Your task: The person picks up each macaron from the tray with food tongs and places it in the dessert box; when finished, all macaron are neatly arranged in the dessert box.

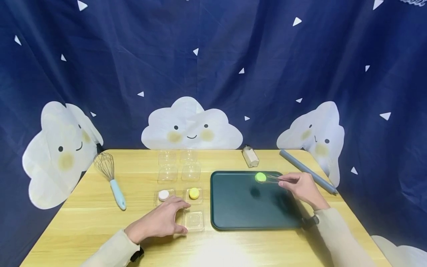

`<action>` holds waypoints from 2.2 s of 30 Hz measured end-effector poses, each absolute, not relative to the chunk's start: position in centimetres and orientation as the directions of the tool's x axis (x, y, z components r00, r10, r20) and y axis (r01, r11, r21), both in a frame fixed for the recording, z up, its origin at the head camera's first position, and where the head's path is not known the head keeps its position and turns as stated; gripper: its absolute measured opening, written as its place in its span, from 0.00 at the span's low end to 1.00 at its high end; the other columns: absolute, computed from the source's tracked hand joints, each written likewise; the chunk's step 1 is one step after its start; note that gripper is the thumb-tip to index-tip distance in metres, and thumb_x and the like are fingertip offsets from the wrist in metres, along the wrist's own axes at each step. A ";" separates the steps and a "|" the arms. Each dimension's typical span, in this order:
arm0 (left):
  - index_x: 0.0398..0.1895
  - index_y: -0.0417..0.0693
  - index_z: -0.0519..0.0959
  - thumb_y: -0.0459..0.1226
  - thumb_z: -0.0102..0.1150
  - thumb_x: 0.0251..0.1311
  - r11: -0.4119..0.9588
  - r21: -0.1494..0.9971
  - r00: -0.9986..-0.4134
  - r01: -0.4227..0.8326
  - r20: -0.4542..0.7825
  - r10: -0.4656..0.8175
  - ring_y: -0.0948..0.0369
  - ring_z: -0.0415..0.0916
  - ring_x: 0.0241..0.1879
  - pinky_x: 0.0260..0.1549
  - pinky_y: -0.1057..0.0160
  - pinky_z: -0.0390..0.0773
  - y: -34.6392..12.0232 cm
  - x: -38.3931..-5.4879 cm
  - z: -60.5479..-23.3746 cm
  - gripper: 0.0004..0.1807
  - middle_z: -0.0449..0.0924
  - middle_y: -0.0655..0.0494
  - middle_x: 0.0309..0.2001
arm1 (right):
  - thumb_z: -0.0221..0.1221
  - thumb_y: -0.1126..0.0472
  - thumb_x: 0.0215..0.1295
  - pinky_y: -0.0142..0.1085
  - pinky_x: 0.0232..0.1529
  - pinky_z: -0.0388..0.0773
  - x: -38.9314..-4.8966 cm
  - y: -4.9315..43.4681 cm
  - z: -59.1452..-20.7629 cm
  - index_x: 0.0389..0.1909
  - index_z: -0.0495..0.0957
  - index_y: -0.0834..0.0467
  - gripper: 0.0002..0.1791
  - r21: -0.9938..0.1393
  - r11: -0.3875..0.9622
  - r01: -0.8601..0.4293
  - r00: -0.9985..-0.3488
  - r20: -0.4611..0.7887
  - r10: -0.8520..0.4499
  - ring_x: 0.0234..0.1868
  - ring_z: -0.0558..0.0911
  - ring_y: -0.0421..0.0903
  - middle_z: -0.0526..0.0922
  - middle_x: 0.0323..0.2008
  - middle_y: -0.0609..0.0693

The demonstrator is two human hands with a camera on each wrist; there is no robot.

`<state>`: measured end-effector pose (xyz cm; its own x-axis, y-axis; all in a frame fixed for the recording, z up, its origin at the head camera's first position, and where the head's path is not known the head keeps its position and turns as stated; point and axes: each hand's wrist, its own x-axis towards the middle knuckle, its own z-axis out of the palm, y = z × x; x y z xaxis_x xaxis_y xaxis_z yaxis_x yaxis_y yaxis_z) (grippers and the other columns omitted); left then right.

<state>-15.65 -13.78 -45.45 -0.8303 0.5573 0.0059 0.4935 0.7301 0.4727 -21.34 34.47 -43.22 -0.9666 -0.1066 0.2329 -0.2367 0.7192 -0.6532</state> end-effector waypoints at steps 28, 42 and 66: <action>0.60 0.43 0.79 0.51 0.79 0.45 0.726 0.476 -0.824 0.496 -0.005 0.566 0.52 0.72 0.63 0.65 0.44 0.75 -14.1 -15.6 -45.3 0.39 0.79 0.50 0.61 | 0.74 0.66 0.54 0.17 0.37 0.82 -23.2 24.5 -39.2 0.38 0.90 0.61 0.09 -0.691 0.508 -0.514 -0.816 0.576 -0.044 0.35 0.82 0.22 0.91 0.36 0.60; 0.60 0.43 0.80 0.52 0.79 0.44 0.729 0.462 -0.823 0.505 0.004 0.568 0.52 0.72 0.63 0.65 0.44 0.75 -14.1 -15.7 -45.4 0.39 0.79 0.50 0.61 | 0.74 0.64 0.55 0.26 0.33 0.84 -21.4 18.5 -39.8 0.39 0.90 0.57 0.09 -0.677 0.399 -0.619 -0.786 0.538 -0.306 0.33 0.84 0.33 0.91 0.33 0.53; 0.59 0.43 0.80 0.52 0.80 0.42 0.732 0.449 -0.820 0.513 0.004 0.572 0.53 0.73 0.61 0.63 0.44 0.77 -13.9 -16.0 -45.3 0.40 0.80 0.50 0.59 | 0.73 0.63 0.56 0.17 0.24 0.69 -19.6 15.3 -43.9 0.36 0.91 0.53 0.06 -0.550 0.383 -0.742 -0.625 0.362 -0.691 0.20 0.68 0.27 0.81 0.23 0.37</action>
